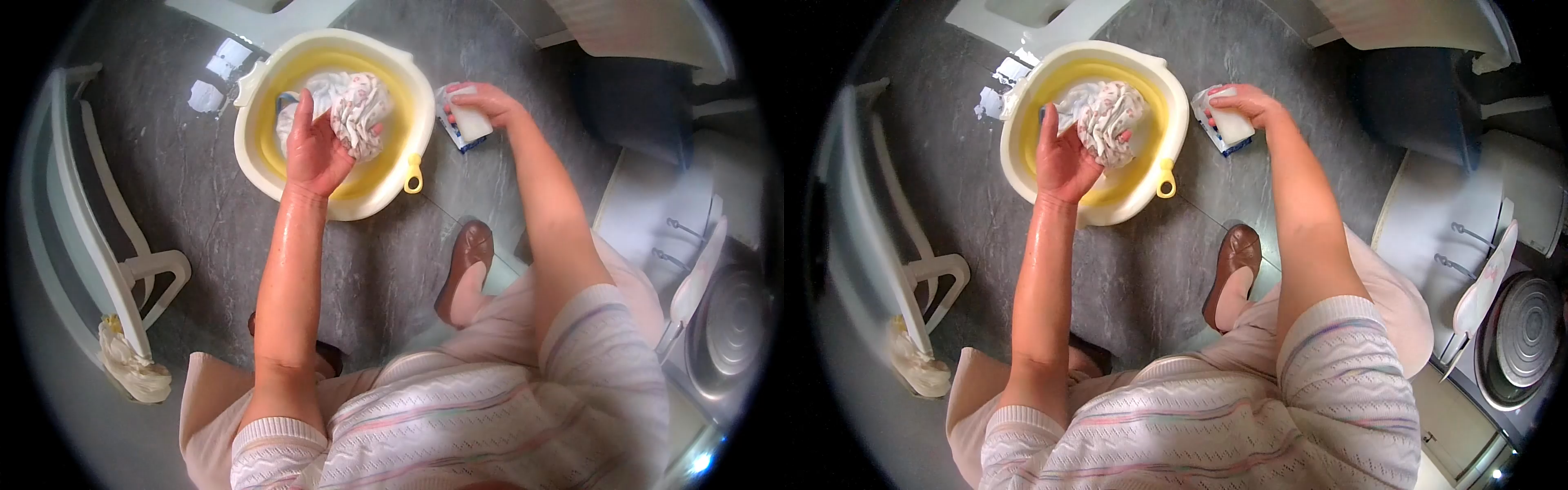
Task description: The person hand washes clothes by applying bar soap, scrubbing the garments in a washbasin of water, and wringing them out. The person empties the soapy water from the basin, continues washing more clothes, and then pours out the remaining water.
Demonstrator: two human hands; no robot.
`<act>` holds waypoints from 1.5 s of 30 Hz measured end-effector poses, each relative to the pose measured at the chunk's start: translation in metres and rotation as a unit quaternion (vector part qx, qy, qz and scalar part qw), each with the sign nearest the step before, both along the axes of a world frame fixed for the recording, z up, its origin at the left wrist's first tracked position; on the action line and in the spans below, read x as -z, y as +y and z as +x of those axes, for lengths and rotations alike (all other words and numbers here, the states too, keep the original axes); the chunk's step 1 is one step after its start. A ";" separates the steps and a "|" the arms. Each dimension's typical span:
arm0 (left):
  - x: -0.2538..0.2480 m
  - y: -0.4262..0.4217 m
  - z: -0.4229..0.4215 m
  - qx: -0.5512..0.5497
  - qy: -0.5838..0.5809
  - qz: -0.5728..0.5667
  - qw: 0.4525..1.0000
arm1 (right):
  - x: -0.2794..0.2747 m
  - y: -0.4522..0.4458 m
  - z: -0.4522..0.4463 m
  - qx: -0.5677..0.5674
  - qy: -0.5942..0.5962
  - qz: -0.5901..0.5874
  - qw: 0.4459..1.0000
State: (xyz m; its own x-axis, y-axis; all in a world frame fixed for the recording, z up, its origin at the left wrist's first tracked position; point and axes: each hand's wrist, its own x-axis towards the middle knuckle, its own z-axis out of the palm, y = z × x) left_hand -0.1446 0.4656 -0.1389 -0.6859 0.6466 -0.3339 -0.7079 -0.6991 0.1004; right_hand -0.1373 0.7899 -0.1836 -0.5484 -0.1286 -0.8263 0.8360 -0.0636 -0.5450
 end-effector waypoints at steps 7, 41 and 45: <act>0.001 -0.002 -0.001 -0.003 -0.007 -0.006 1.000 | -0.006 -0.014 -0.007 -0.144 0.040 0.220 0.964; 0.031 -0.047 -0.009 0.063 0.114 -0.389 0.912 | -0.030 -0.209 -0.050 -0.009 0.399 0.293 0.869; 0.023 -0.047 -0.006 -0.100 -0.084 -0.147 0.980 | -0.050 -0.270 -0.013 -0.081 0.499 0.335 0.795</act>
